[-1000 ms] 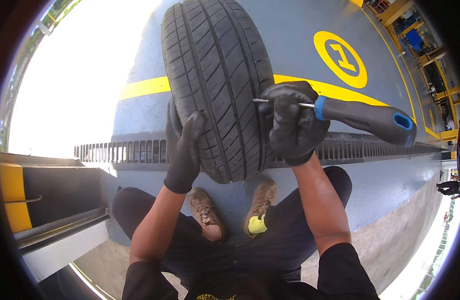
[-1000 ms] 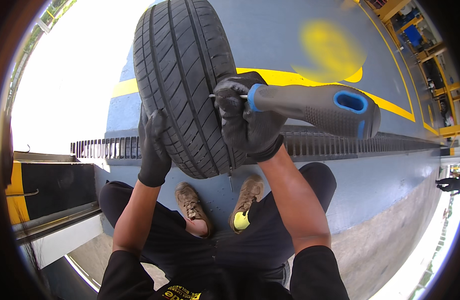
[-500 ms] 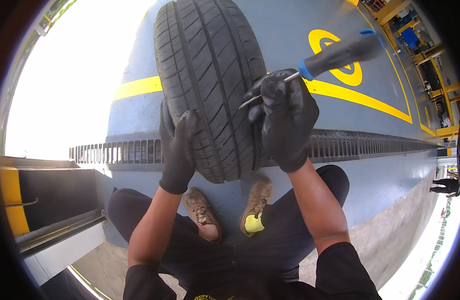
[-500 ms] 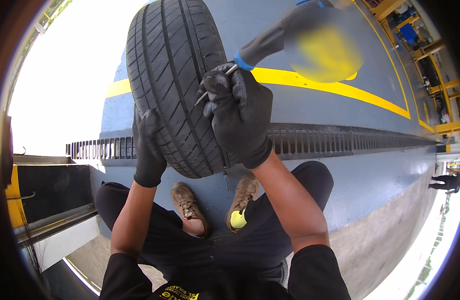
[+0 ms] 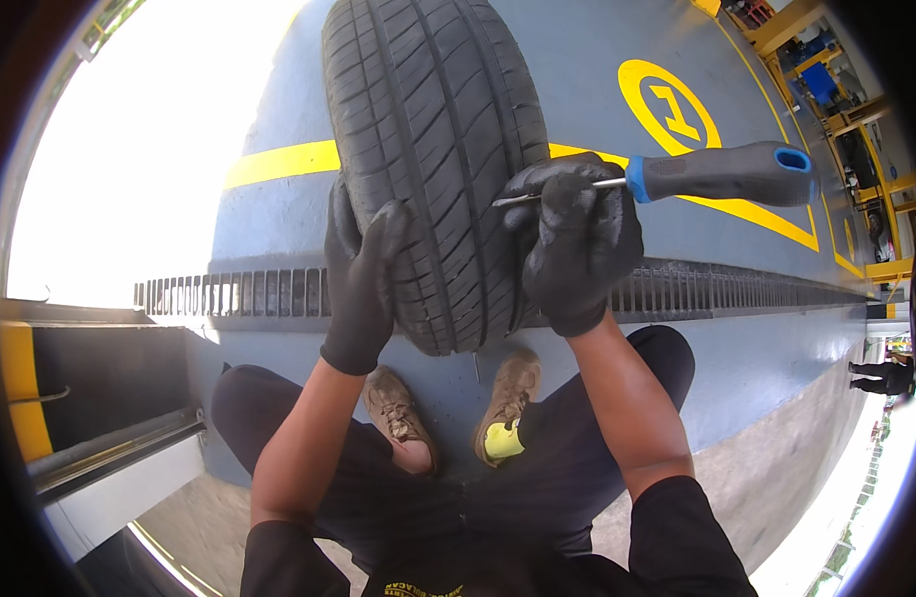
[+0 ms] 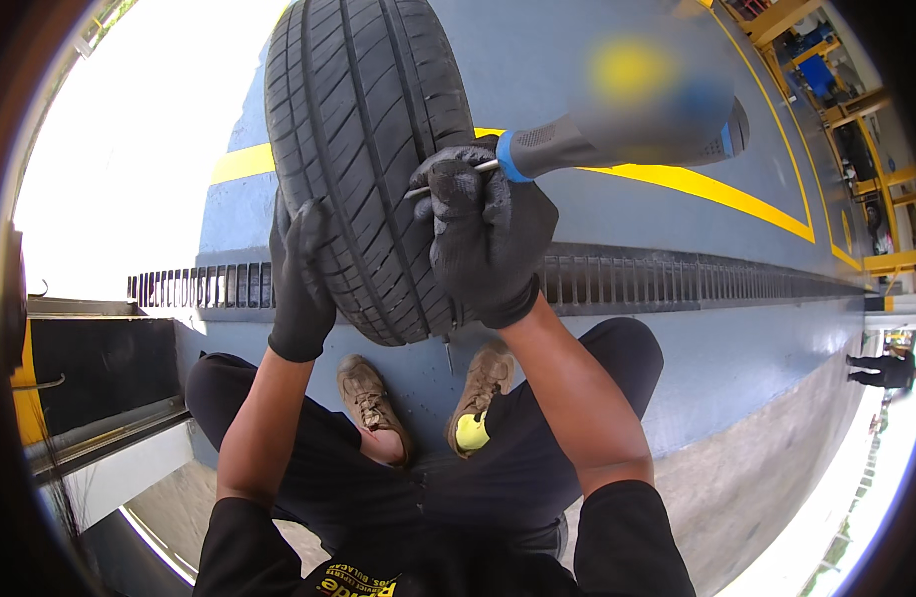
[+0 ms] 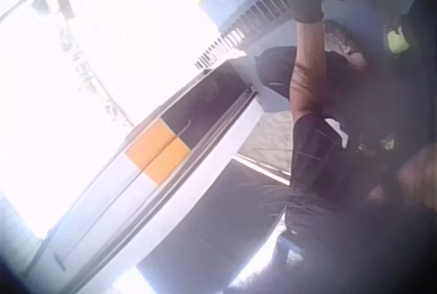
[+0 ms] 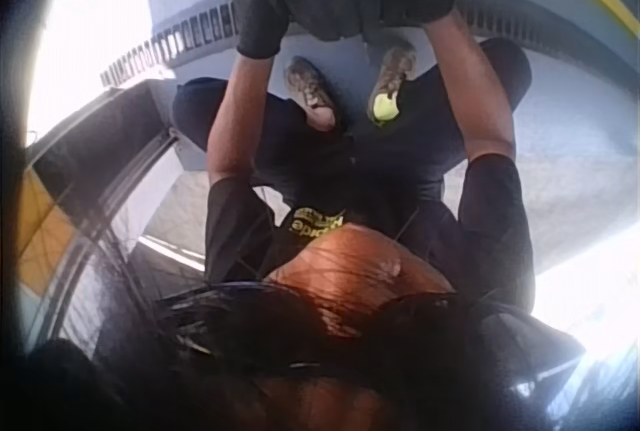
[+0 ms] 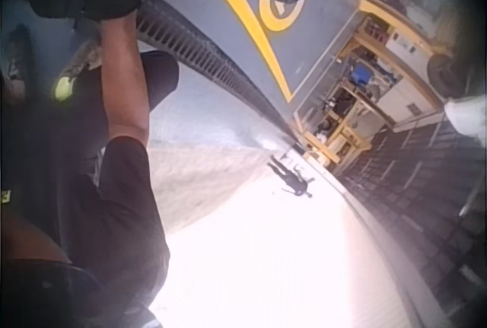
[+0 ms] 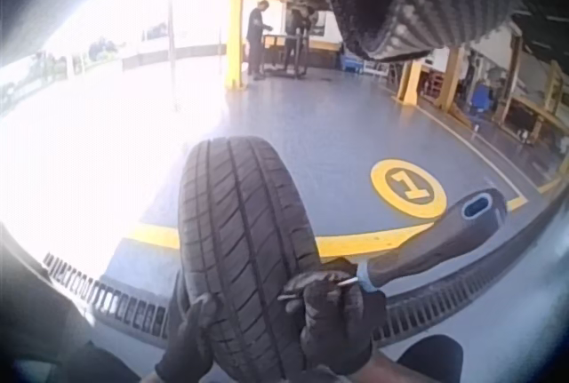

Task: The person sits on the floor and uses a screwdriver to probe and remove debris from the tread grooves of a car tire. They repeatedly rotate the tire to access different sections of the tread.

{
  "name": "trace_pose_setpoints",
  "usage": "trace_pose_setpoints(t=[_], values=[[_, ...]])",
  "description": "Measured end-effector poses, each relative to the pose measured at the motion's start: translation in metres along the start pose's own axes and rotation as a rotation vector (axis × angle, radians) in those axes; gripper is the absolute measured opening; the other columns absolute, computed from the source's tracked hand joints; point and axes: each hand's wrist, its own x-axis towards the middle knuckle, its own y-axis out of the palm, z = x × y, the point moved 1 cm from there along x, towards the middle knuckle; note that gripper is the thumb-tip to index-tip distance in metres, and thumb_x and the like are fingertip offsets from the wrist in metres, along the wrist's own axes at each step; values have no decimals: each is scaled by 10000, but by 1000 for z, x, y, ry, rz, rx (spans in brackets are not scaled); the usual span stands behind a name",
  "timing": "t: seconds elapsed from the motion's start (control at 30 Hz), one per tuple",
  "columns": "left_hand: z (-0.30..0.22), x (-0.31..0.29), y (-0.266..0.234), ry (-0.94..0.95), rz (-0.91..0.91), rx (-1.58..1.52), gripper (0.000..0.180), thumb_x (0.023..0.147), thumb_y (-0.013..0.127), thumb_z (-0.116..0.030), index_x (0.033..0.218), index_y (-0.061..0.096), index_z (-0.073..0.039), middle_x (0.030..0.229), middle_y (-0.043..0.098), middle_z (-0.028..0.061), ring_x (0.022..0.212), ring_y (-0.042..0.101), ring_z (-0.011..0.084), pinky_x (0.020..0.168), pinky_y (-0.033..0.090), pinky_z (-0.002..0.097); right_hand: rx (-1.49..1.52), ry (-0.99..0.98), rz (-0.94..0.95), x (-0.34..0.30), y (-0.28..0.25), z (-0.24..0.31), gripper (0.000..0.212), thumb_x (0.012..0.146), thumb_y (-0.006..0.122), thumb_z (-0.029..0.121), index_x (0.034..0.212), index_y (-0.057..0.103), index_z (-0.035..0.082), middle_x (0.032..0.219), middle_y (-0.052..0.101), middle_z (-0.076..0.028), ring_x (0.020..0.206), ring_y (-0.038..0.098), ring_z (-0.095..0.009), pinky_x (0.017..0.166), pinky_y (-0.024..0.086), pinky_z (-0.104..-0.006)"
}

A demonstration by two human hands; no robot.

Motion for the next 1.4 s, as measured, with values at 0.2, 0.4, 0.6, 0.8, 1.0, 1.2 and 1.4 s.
trace_pose_setpoints(t=[0.2,0.4,0.6,0.8,1.0,1.2,1.4], values=[[0,2,0,-26,-8,-15,533,982,562,-182,1420,368,51,1311,509,184,1189,548,226,998,481,358,-233,-168,115,-4,-1,-1,290,1009,579,231,912,644,-34,799,684,-121,640,654,-166,600,514,-277],[0,2,0,-35,-18,-32,556,971,569,-185,1429,359,51,1308,514,183,1188,551,222,996,484,354,-489,-186,188,-15,-2,-6,265,995,603,224,950,686,-23,879,692,-121,757,670,-166,688,530,-301],[0,1,-1,-38,-37,-54,579,960,575,-188,1438,350,50,1306,519,182,1186,554,219,993,487,351,-249,33,-32,-6,9,9,133,970,619,127,912,652,12,749,675,-95,603,648,-181,614,527,-303],[-7,-1,-1,-28,-44,-47,602,950,581,-190,1447,341,50,1304,524,181,1185,558,216,991,490,348,185,309,-98,1,17,19,219,1034,541,185,949,586,-12,794,660,-83,582,586,-101,530,469,-234],[-13,2,8,11,2,19,635,939,601,-218,1448,338,53,1311,525,196,1195,558,218,1001,486,351,18,183,-63,-6,13,10,216,1025,539,181,975,609,-17,850,666,-88,661,616,-118,586,491,-247],[-14,3,8,57,21,17,686,914,646,-249,1446,339,56,1304,527,206,1201,555,233,1008,485,360,-152,-267,132,-14,15,2,144,986,550,114,993,597,-23,839,650,-116,652,586,-127,578,460,-249],[-12,2,6,60,12,27,718,904,675,-269,1446,338,60,1298,531,202,1198,556,240,1005,488,363,-57,-181,132,-22,8,-6,201,982,571,146,934,610,-46,851,646,-123,668,587,-141,652,485,-281]])
